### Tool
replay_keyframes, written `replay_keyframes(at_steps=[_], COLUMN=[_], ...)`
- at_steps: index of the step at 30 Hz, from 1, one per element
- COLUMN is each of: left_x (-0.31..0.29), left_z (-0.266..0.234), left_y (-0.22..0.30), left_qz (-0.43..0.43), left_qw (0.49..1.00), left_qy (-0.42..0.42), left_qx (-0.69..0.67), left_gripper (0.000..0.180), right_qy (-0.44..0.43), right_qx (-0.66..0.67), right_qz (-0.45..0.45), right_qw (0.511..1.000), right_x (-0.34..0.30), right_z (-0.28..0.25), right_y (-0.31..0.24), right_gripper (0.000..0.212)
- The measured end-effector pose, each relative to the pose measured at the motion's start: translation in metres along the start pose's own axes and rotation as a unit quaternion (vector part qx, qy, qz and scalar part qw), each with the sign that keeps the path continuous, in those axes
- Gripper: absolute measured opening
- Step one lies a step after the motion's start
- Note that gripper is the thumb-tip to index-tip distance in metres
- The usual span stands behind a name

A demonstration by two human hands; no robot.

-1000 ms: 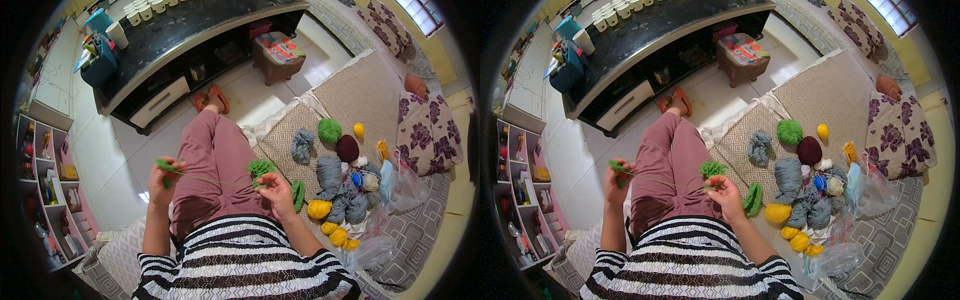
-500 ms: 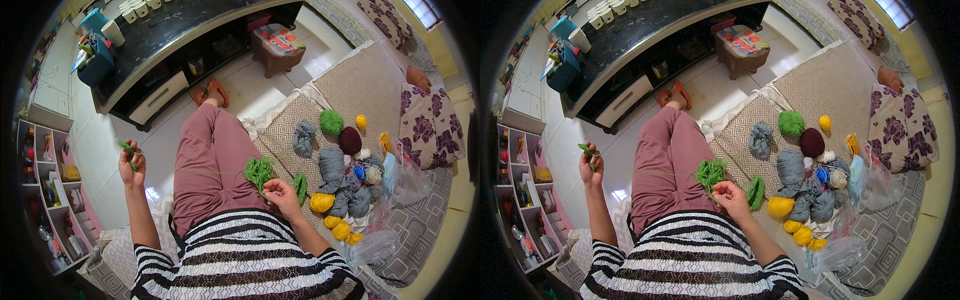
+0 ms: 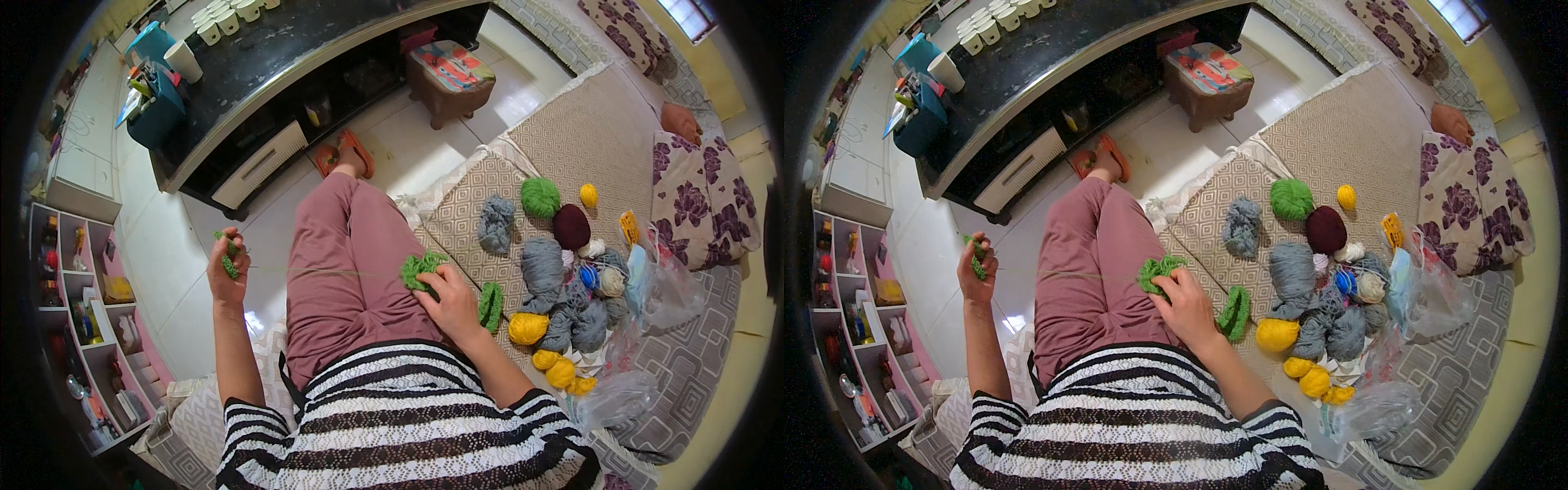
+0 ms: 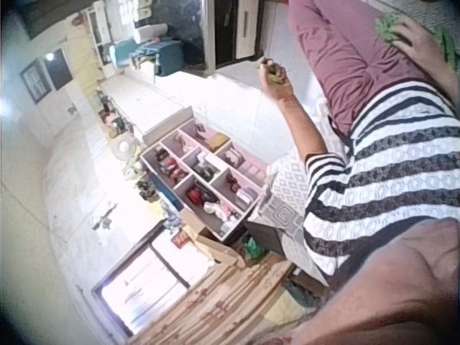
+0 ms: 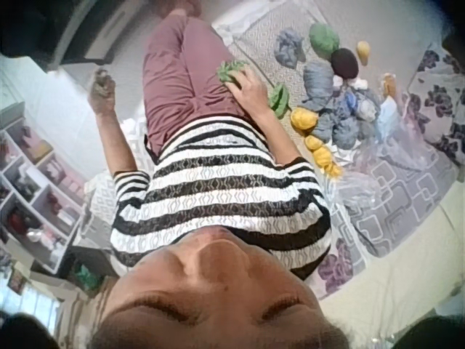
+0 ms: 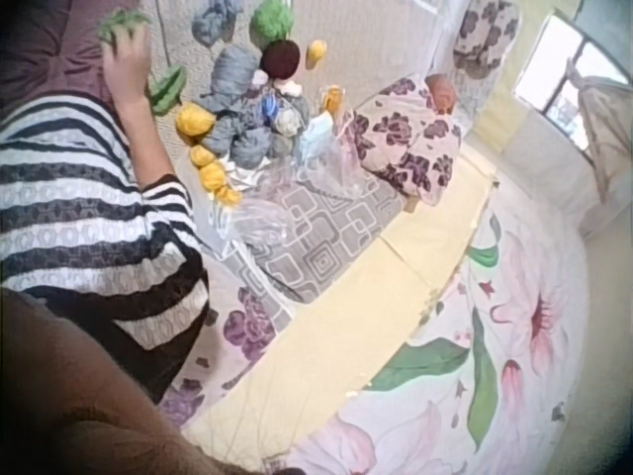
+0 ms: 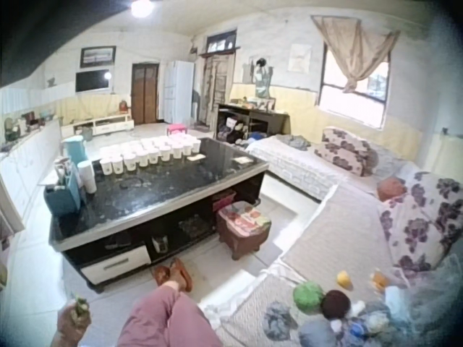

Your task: The person works on a green yarn project by hand, looping and threading the yarn while seated.

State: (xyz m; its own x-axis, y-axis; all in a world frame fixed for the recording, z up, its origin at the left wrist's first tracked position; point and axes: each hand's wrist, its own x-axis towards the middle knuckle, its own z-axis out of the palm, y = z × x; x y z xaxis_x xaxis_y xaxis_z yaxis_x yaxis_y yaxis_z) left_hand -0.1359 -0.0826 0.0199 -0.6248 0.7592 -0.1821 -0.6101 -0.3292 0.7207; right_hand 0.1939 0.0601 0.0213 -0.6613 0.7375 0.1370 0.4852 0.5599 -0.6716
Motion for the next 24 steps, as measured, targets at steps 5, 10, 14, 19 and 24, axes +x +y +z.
replay_keyframes(at_steps=[5, 10, 14, 19, 24], left_x=[0.0, 0.0, -0.001, -0.001, -0.001], left_z=[0.025, 0.078, 0.109, 0.13, 0.124], left_y=[-0.018, -0.065, -0.105, -0.141, -0.142], left_qz=[-0.012, -0.126, -0.112, -0.091, -0.158], left_qw=[0.966, 0.913, 0.845, 0.817, 0.837], left_qy=[0.006, -0.119, -0.284, -0.347, -0.337], left_qx=[0.258, 0.369, 0.439, 0.451, 0.401], left_gripper=[0.025, 0.022, 0.04, 0.043, 0.038], right_qy=[0.055, 0.068, 0.041, 0.035, 0.102], right_qx=[0.032, 0.14, 0.163, 0.229, 0.179], right_qz=[-0.024, 0.03, 0.087, 0.112, 0.096], right_qw=[0.998, 0.987, 0.982, 0.966, 0.974], right_x=[0.013, 0.018, 0.02, 0.024, 0.026], right_z=[0.001, -0.001, -0.001, 0.002, 0.0], right_y=[0.011, 0.021, 0.019, 0.012, 0.017], right_gripper=[0.015, 0.016, 0.017, 0.015, 0.015])
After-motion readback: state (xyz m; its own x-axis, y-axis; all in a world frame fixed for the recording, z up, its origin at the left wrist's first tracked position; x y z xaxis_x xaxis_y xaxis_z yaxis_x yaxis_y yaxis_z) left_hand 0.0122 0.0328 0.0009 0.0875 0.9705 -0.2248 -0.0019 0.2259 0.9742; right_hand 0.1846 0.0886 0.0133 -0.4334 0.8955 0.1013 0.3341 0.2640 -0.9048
